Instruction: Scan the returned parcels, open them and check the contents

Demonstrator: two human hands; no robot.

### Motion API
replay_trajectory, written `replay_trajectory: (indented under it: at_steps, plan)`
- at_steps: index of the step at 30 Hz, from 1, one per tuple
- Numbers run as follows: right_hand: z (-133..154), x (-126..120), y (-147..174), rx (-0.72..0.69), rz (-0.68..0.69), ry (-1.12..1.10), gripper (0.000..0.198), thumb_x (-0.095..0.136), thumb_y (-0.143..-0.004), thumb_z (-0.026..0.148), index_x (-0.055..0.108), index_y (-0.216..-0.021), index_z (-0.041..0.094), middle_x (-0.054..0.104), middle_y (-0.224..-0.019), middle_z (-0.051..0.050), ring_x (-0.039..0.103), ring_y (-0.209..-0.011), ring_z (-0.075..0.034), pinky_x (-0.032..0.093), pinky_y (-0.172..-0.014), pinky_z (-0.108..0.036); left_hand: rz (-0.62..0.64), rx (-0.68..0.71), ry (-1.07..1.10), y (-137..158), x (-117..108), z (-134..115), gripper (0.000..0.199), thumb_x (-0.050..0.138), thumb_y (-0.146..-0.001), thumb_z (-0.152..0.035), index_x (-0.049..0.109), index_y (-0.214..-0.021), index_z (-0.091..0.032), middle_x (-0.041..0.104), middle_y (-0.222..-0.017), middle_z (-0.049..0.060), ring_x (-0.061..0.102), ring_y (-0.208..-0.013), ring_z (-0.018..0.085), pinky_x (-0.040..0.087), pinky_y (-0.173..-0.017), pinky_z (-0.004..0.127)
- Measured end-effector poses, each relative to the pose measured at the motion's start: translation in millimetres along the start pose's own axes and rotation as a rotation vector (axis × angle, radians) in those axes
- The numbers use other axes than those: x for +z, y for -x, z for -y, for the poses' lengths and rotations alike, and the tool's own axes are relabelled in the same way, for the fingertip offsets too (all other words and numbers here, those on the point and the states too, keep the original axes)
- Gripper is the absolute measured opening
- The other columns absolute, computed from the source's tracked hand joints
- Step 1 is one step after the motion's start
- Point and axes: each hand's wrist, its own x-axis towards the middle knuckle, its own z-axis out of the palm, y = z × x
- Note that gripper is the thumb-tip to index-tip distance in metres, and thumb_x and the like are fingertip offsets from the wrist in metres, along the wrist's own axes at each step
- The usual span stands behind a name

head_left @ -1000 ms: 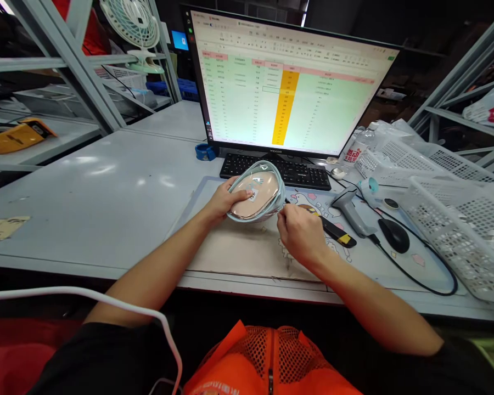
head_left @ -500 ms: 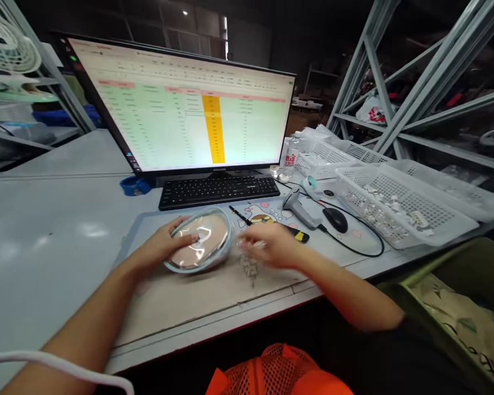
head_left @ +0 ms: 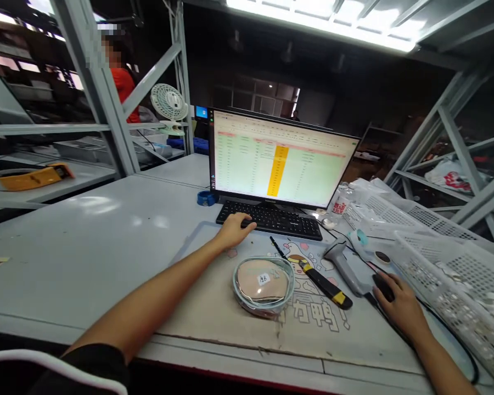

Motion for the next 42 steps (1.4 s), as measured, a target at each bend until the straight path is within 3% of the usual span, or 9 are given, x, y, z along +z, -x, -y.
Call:
replay_trajectory:
  at_steps: [2, 4, 8, 15, 20, 26, 36, 42]
  plan:
    - [0, 3, 2, 0.030, -0.025, 0.049, 0.060, 0.049, -0.090, 0.060, 0.069, -0.133, 0.024, 0.064, -0.135, -0.016, 0.066, -0.121, -0.041, 0.055, -0.104, -0.057, -0.081, -0.097, -0.092, -9, 8, 16, 0.059, 0.054, -0.097, -0.052, 0.063, -0.139, -0.012, 0.056, -0.152, 0.021, 0.047, -0.142, 0.042, 0.037, -0.121, 0.059]
    - [2, 3, 4, 0.079, -0.041, 0.082, 0.058, 0.047, -0.091, 0.058, 0.070, -0.133, 0.025, 0.064, -0.135, -0.015, 0.068, -0.118, -0.040, 0.058, -0.099, -0.057, -0.081, -0.137, -0.147, -12, 18, 33, 0.070, 0.057, -0.095, -0.053, 0.054, -0.150, -0.010, 0.040, -0.165, 0.023, 0.032, -0.152, 0.048, 0.027, -0.124, 0.065]
    - [8, -3, 9, 0.132, -0.020, 0.098, 0.054, 0.046, -0.090, 0.057, 0.069, -0.130, 0.030, 0.065, -0.135, -0.012, 0.070, -0.113, -0.039, 0.060, -0.091, -0.054, 0.012, -0.096, -0.306, -8, 33, 56, 0.077, 0.051, -0.099, -0.062, 0.043, -0.162, -0.018, 0.025, -0.175, 0.014, 0.015, -0.161, 0.043, 0.011, -0.131, 0.060]
    - [7, -11, 10, 0.146, 0.057, 0.100, 0.058, 0.046, -0.086, 0.064, 0.069, -0.128, 0.031, 0.066, -0.138, -0.010, 0.070, -0.116, -0.040, 0.059, -0.087, -0.055, 0.084, -0.109, -0.349, -10, 35, 62, 0.081, 0.043, -0.101, -0.067, 0.039, -0.164, -0.017, 0.025, -0.175, 0.014, 0.014, -0.162, 0.043, 0.007, -0.132, 0.059]
    - [9, -13, 7, 0.205, 0.103, 0.105, 0.061, 0.046, -0.085, 0.067, 0.071, -0.128, 0.031, 0.066, -0.140, -0.010, 0.071, -0.113, -0.040, 0.059, -0.073, -0.050, 0.087, -0.100, -0.336, -8, 34, 61, 0.082, 0.042, -0.101, -0.068, 0.038, -0.165, -0.017, 0.026, -0.175, 0.015, 0.014, -0.162, 0.043, 0.008, -0.132, 0.060]
    - [2, -10, 7, 0.158, 0.067, 0.103, 0.058, 0.046, -0.085, 0.066, 0.071, -0.125, 0.032, 0.066, -0.137, -0.010, 0.069, -0.117, -0.040, 0.058, -0.081, -0.054, 0.079, -0.097, -0.337, -8, 34, 60, 0.081, 0.043, -0.101, -0.067, 0.039, -0.164, -0.016, 0.027, -0.174, 0.016, 0.016, -0.161, 0.043, 0.010, -0.132, 0.060]
    - [4, -12, 5, 0.211, 0.090, 0.077, 0.067, 0.045, -0.082, 0.072, 0.064, -0.130, 0.029, 0.066, -0.136, -0.013, 0.069, -0.116, -0.045, 0.059, -0.088, -0.059, 0.076, -0.091, -0.344, -8, 34, 61, 0.080, 0.045, -0.101, -0.064, 0.040, -0.163, -0.014, 0.028, -0.174, 0.016, 0.017, -0.161, 0.043, 0.010, -0.132, 0.059]
    - [1, -9, 5, 0.204, 0.102, 0.051, 0.060, 0.045, -0.084, 0.070, 0.063, -0.126, 0.031, 0.067, -0.133, -0.013, 0.070, -0.111, -0.046, 0.058, -0.086, -0.063, 0.076, -0.090, -0.353, -7, 33, 60, 0.080, 0.046, -0.100, -0.065, 0.040, -0.163, -0.015, 0.028, -0.173, 0.015, 0.018, -0.161, 0.042, 0.011, -0.133, 0.058]
